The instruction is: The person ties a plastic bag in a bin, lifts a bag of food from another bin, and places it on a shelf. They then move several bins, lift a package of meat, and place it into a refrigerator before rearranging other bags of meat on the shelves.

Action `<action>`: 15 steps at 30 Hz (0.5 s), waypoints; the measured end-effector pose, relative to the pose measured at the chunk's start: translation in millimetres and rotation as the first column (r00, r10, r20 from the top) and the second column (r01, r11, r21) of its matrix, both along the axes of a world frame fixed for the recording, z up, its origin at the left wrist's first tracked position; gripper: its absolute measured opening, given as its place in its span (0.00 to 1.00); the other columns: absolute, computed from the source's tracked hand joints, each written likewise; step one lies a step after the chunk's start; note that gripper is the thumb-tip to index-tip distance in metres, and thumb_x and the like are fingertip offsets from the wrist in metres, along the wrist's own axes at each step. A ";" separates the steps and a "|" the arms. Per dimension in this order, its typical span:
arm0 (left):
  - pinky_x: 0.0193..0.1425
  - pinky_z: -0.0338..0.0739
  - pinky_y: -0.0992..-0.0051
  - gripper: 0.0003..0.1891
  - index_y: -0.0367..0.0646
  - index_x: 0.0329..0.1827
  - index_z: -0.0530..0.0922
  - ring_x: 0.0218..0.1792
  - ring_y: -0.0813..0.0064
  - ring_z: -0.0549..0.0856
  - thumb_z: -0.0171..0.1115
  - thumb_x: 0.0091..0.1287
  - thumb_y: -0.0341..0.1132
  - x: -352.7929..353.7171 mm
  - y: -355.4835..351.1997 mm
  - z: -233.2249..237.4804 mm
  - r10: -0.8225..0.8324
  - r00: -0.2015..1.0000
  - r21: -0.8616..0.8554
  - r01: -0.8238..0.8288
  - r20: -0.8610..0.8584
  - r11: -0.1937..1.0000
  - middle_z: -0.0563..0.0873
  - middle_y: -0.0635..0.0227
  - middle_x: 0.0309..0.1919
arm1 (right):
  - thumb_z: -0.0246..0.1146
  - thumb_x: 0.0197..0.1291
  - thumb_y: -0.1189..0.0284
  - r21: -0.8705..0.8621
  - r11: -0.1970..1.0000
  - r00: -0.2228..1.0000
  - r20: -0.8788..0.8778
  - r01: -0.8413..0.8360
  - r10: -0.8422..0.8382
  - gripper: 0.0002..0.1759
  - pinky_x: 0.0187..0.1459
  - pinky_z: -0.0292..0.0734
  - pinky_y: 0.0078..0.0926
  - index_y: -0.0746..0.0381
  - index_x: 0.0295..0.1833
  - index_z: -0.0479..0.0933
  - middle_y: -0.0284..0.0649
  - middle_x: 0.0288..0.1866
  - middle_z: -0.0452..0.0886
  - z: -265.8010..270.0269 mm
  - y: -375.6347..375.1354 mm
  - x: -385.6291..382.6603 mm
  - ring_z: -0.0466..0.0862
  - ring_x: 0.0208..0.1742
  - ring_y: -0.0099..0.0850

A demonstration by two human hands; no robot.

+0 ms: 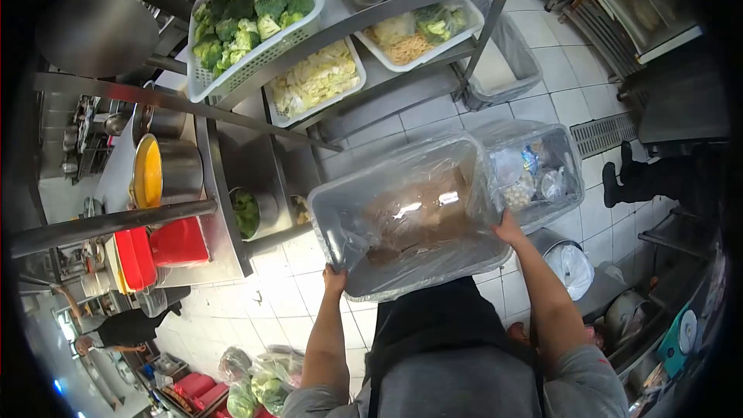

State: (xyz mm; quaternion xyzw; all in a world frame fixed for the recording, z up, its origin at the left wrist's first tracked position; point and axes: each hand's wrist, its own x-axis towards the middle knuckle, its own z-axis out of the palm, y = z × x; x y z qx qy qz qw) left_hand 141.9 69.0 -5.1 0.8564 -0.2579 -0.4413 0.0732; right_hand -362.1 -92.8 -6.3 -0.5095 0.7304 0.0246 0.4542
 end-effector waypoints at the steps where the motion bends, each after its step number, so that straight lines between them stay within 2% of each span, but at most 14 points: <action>1: 0.61 0.63 0.65 0.34 0.28 0.60 0.60 0.58 0.50 0.68 0.58 0.51 0.39 0.4 2.0 -4.2 0.004 0.998 -0.043 -0.001 0.062 0.999 0.65 0.42 0.57 | 0.63 0.45 0.65 0.067 0.998 0.999 -0.033 -0.007 0.009 0.41 0.58 0.63 0.36 0.73 0.61 0.54 0.63 0.56 0.65 15.6 -8.8 6.8 0.70 0.55 0.52; 4: 0.55 0.67 0.66 0.29 0.28 0.53 0.67 0.52 0.52 0.74 0.59 0.52 0.40 10.7 -5.2 -7.7 0.017 1.000 -0.054 -0.017 -0.003 0.998 0.73 0.43 0.50 | 0.63 0.43 0.65 0.110 0.993 0.997 -0.069 -0.037 0.045 0.37 0.54 0.66 0.37 0.74 0.57 0.60 0.62 0.53 0.69 0.5 -29.6 5.5 0.73 0.52 0.53; 5: 0.49 0.71 0.66 0.24 0.28 0.45 0.72 0.44 0.52 0.79 0.59 0.51 0.40 9.0 -6.7 -8.4 0.043 0.996 -0.097 -0.036 0.073 0.995 0.79 0.46 0.40 | 0.62 0.42 0.66 0.036 0.999 0.998 -0.042 -0.040 0.041 0.35 0.53 0.67 0.38 0.74 0.55 0.62 0.62 0.51 0.71 -12.8 -32.4 2.7 0.73 0.51 0.53; 7: 0.47 0.71 0.66 0.22 0.29 0.44 0.73 0.43 0.53 0.79 0.59 0.51 0.39 11.7 -10.7 -7.1 0.062 0.989 -0.080 -0.051 0.136 0.996 0.80 0.47 0.37 | 0.62 0.40 0.66 -0.110 0.994 1.000 0.002 -0.025 0.025 0.32 0.50 0.69 0.38 0.73 0.52 0.66 0.61 0.47 0.73 -33.1 -32.0 -1.1 0.74 0.50 0.52; 8: 0.46 0.72 0.66 0.22 0.29 0.43 0.73 0.42 0.53 0.80 0.58 0.50 0.39 11.3 -14.0 -8.1 0.068 0.984 -0.073 -0.057 0.162 0.996 0.81 0.48 0.36 | 0.62 0.39 0.66 -0.069 0.997 0.998 -0.056 -0.023 0.019 0.32 0.49 0.70 0.38 0.73 0.51 0.66 0.61 0.46 0.73 -42.3 -30.6 -3.8 0.74 0.49 0.52; 10: 0.43 0.73 0.67 0.20 0.30 0.41 0.74 0.38 0.55 0.81 0.58 0.50 0.37 21.8 -8.6 -26.5 0.117 0.988 -0.081 -0.109 0.102 0.991 0.81 0.49 0.34 | 0.61 0.38 0.67 0.009 1.000 0.984 -0.179 -0.014 0.016 0.30 0.48 0.70 0.39 0.72 0.49 0.68 0.61 0.45 0.74 -21.3 -37.5 9.5 0.74 0.49 0.52; 11: 0.42 0.73 0.67 0.19 0.30 0.40 0.74 0.36 0.57 0.81 0.58 0.50 0.37 25.7 -5.0 -37.9 0.143 0.987 -0.088 -0.136 0.070 0.987 0.81 0.50 0.32 | 0.61 0.37 0.68 -0.027 0.999 0.986 -0.164 0.018 -0.022 0.30 0.48 0.71 0.38 0.72 0.49 0.68 0.61 0.44 0.74 -20.5 -34.8 13.1 0.75 0.48 0.52; 13: 0.38 0.73 0.68 0.17 0.30 0.39 0.74 0.31 0.61 0.81 0.58 0.51 0.36 11.3 -14.0 -18.7 0.099 0.982 -0.157 -0.074 0.160 0.985 0.81 0.53 0.30 | 0.61 0.36 0.68 -0.111 0.991 0.987 -0.131 0.080 -0.094 0.29 0.47 0.71 0.38 0.72 0.48 0.69 0.61 0.43 0.74 -20.7 -32.6 14.8 0.75 0.47 0.53; 14: 0.36 0.73 0.69 0.16 0.31 0.38 0.74 0.29 0.63 0.80 0.58 0.51 0.35 2.6 -21.2 -10.3 0.083 0.975 -0.194 -0.043 0.205 0.980 0.81 0.54 0.29 | 0.60 0.36 0.69 -0.120 0.992 0.989 -0.133 0.044 -0.060 0.27 0.47 0.72 0.38 0.72 0.45 0.71 0.60 0.42 0.75 -21.6 -33.6 13.9 0.76 0.46 0.52; 15: 0.31 0.72 0.70 0.13 0.32 0.35 0.74 0.24 0.69 0.77 0.58 0.50 0.33 2.5 -12.3 -27.3 0.241 0.968 -0.390 -0.195 0.071 0.900 0.80 0.60 0.25 | 0.60 0.36 0.70 -0.129 0.992 0.991 -0.135 0.006 -0.024 0.25 0.46 0.72 0.38 0.72 0.43 0.72 0.58 0.40 0.76 -21.7 -34.4 13.4 0.76 0.44 0.52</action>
